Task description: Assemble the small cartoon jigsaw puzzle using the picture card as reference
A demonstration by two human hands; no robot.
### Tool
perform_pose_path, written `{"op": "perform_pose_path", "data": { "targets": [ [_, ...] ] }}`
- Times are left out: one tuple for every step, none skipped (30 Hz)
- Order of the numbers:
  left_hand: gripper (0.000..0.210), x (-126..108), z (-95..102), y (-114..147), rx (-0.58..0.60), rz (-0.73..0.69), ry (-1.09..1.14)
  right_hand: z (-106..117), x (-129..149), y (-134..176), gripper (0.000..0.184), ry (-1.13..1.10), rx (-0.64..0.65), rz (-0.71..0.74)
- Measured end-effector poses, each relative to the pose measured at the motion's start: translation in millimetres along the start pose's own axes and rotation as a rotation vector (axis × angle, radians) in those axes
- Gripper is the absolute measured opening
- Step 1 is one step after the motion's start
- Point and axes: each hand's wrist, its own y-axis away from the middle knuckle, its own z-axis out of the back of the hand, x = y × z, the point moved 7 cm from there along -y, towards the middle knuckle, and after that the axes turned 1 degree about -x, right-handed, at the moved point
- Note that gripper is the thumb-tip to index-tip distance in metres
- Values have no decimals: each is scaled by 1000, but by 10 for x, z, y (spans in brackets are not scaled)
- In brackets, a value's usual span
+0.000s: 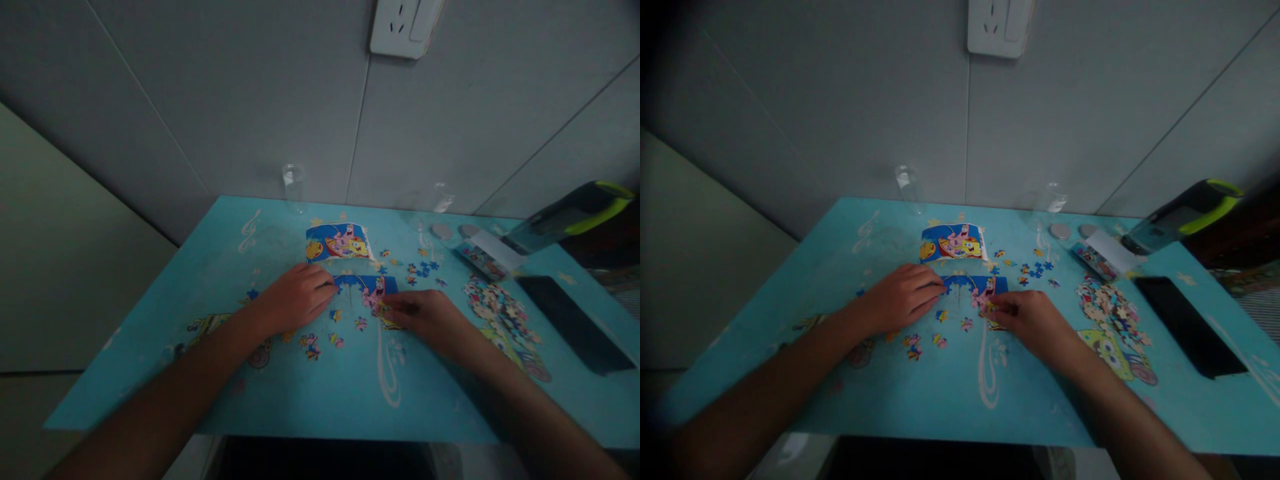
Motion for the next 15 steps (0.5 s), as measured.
{"op": "perform_pose_path", "data": {
  "targets": [
    [25, -2, 6, -1, -6, -1, -1, 31, -11, -6, 24, 21, -6, 11],
    [24, -4, 10, -1, -11, -3, -2, 62, -14, -13, 23, 50, -18, 30],
    [24, -7, 12, -1, -14, -6, -1, 89, -9, -20, 21, 84, -34, 56],
    [23, -9, 14, -1, -20, -8, 1, 110, 1, -26, 20, 115, -51, 85],
    [23, -11, 13, 0, -22, -9, 4, 124, 15, -31, 19, 139, -68, 113],
    [23, -12, 11, 1, -24, -11, 6, 132, 28, -35, 18, 155, -86, 135],
    [23, -12, 7, 3, -24, -12, 6, 132, 40, -37, 18, 164, -96, 149],
    [23, -11, 1, 5, -20, -12, 6, 122, 51, -39, 18, 169, -98, 158],
    [23, -10, -7, 7, -13, -13, 4, 106, 60, -40, 18, 171, -91, 160],
    [23, -9, -14, 9, -7, -14, 3, 89, 67, -41, 18, 172, -83, 158],
    [23, -8, -18, 11, -2, -16, 2, 74, 75, -41, 17, 171, -77, 153],
    [23, -7, -20, 11, -1, -16, 1, 61, 82, -41, 17, 169, -71, 149],
    [23, -7, -16, 10, -4, -17, 1, 50, 90, -41, 18, 164, -66, 146],
    [23, -7, -10, 7, -8, -17, 1, 41, 101, -42, 18, 156, -63, 148],
    [23, -9, -1, 4, -13, -16, 1, 32, 117, -42, 19, 147, -59, 156]
  ]
}}
